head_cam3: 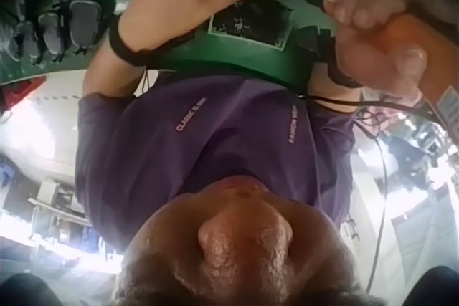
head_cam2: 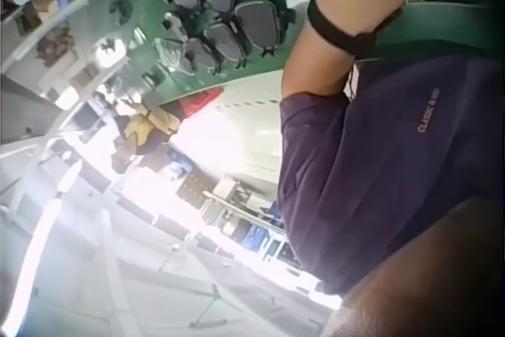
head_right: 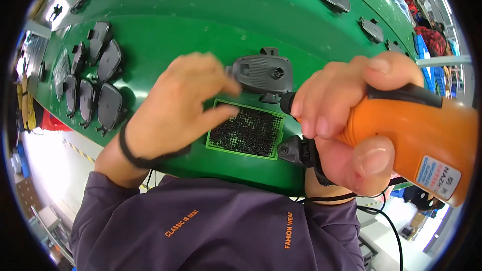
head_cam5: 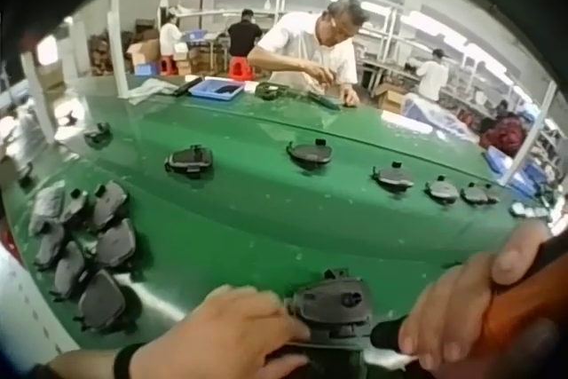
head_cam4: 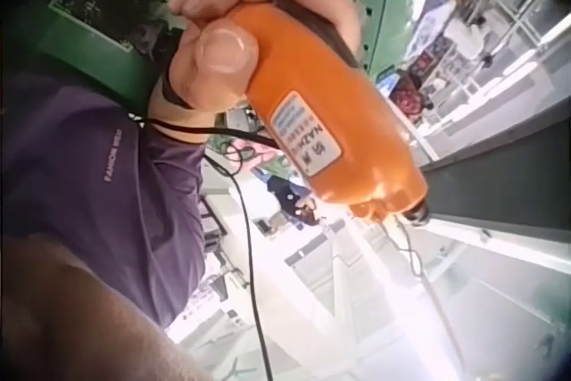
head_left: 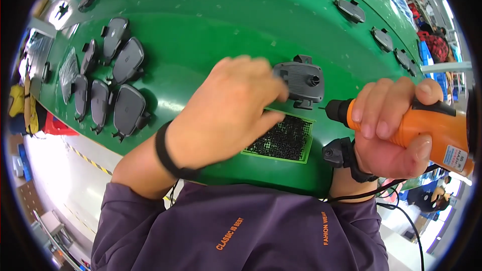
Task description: Assemble small plastic components by inserting screws and using an electric screwdriver.
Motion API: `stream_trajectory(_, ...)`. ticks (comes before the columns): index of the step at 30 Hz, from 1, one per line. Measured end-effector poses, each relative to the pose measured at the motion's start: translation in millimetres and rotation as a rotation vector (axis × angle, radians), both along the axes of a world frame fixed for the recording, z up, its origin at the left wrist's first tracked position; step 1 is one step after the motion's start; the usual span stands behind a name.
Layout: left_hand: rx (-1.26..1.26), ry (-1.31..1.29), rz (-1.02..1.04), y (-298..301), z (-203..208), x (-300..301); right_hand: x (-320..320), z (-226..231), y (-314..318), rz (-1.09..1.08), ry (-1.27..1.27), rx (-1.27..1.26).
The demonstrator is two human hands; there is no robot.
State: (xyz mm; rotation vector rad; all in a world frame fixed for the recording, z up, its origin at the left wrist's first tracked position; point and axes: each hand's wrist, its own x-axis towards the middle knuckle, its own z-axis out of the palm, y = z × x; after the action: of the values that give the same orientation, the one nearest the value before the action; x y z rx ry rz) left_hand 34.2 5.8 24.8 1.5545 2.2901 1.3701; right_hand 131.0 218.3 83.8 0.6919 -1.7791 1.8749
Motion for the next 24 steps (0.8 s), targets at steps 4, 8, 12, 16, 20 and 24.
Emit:
stream_trajectory(4,-0.403,0.068,-0.182,-13,3,20,3,-2,1,-0.042,-0.033,0.059)
stream_trajectory(8,-0.556,0.181,-0.178,-7,-12,27,5,9,8,0.014,-0.090,0.165)
stream_trajectory(12,-0.473,0.078,-0.232,-4,-12,23,5,14,9,0.057,-0.121,0.222)
stream_trajectory(16,-0.311,-0.094,-0.258,2,-14,18,5,17,9,0.075,-0.139,0.233)
stream_trajectory(20,-0.230,-0.182,-0.231,9,-16,18,6,18,11,0.086,-0.155,0.243)
stream_trajectory(24,-0.197,-0.207,-0.183,12,-19,18,4,12,12,0.105,-0.142,0.169)
